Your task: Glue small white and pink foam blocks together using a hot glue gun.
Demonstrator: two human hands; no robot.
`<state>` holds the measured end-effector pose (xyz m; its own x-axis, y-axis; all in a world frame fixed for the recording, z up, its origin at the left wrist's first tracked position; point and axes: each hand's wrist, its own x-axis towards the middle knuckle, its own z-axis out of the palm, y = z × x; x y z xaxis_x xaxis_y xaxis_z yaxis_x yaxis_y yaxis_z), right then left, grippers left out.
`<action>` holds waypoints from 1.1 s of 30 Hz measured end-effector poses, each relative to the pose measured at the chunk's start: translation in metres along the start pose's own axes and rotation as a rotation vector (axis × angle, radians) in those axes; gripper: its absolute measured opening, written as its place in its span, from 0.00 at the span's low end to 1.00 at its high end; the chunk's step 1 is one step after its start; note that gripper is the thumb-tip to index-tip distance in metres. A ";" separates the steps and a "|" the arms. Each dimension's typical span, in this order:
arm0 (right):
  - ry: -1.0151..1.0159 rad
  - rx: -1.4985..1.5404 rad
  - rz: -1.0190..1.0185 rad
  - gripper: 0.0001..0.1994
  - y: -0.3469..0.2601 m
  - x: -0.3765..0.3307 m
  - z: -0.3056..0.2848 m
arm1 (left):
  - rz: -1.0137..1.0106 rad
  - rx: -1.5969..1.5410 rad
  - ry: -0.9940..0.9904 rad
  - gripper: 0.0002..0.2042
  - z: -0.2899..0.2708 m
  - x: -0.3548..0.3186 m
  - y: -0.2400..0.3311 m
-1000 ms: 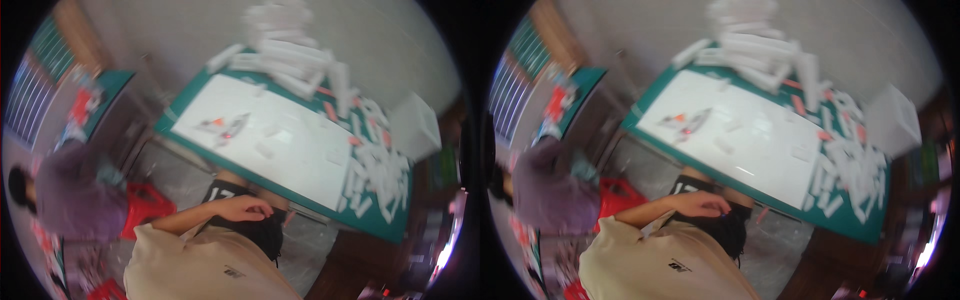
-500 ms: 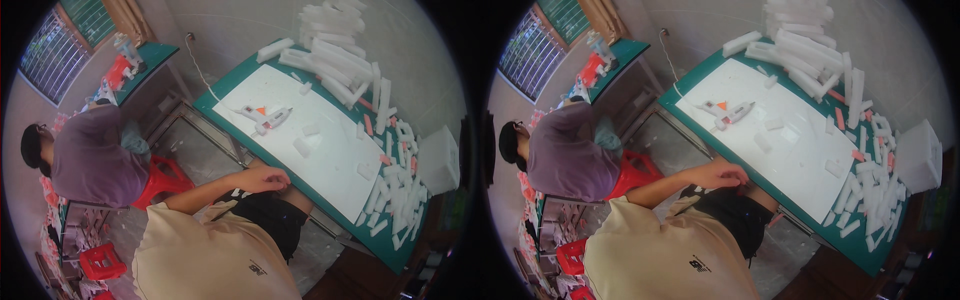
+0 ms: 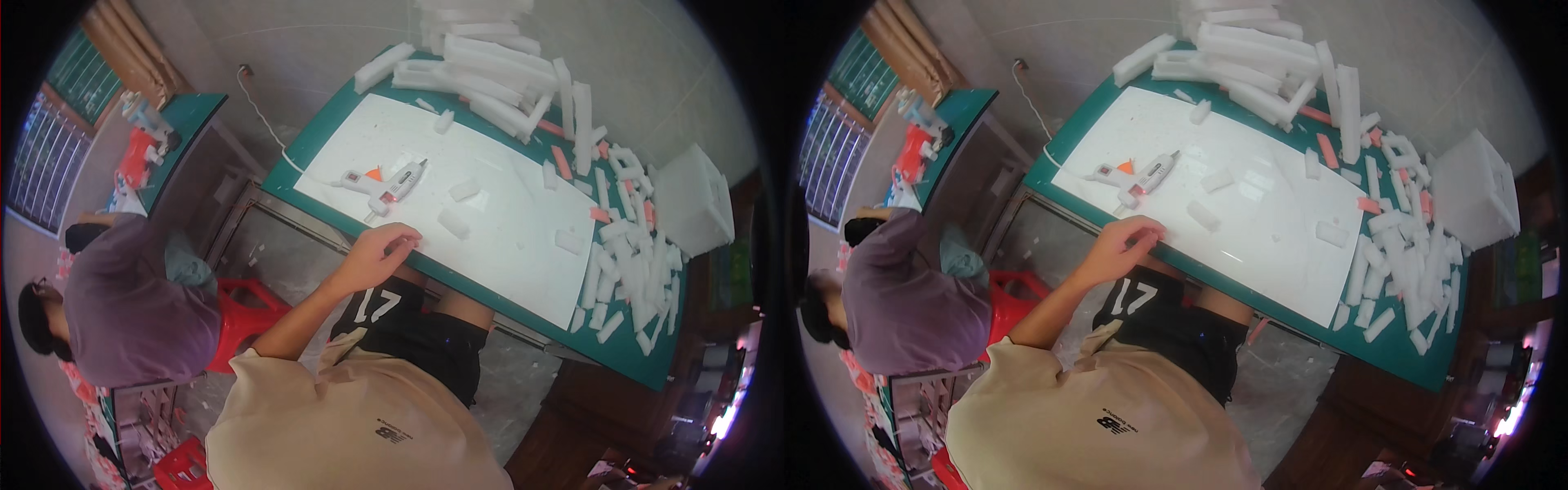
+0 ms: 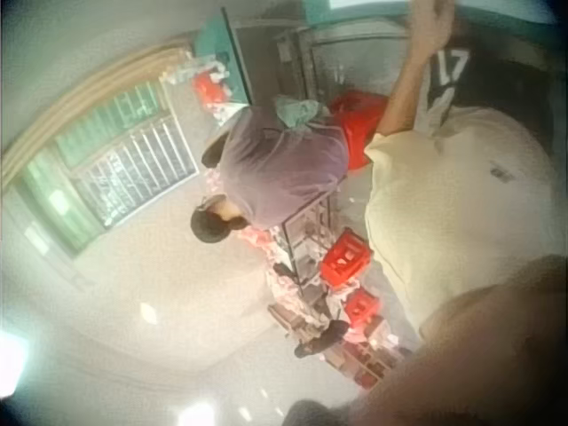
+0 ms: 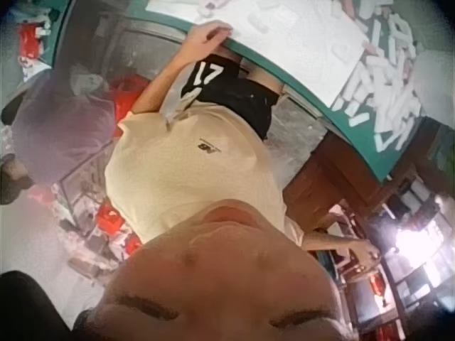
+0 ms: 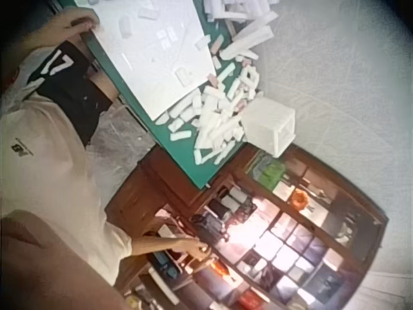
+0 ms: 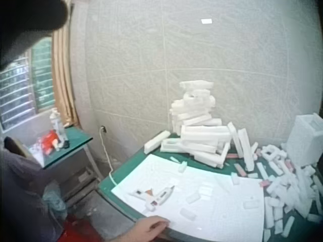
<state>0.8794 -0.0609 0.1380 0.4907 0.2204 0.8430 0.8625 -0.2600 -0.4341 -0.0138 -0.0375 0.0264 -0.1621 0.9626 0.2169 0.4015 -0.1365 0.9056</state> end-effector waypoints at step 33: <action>-1.372 0.794 -0.381 0.16 -0.558 -0.383 0.093 | 0.208 0.475 0.227 0.18 -0.084 0.030 -0.061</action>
<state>0.2220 0.0870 0.0278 -0.3923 0.8924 0.2230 0.5831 0.4288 -0.6900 -0.1188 -0.0204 0.0080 -0.2052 0.8452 0.4935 0.7987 -0.1468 0.5835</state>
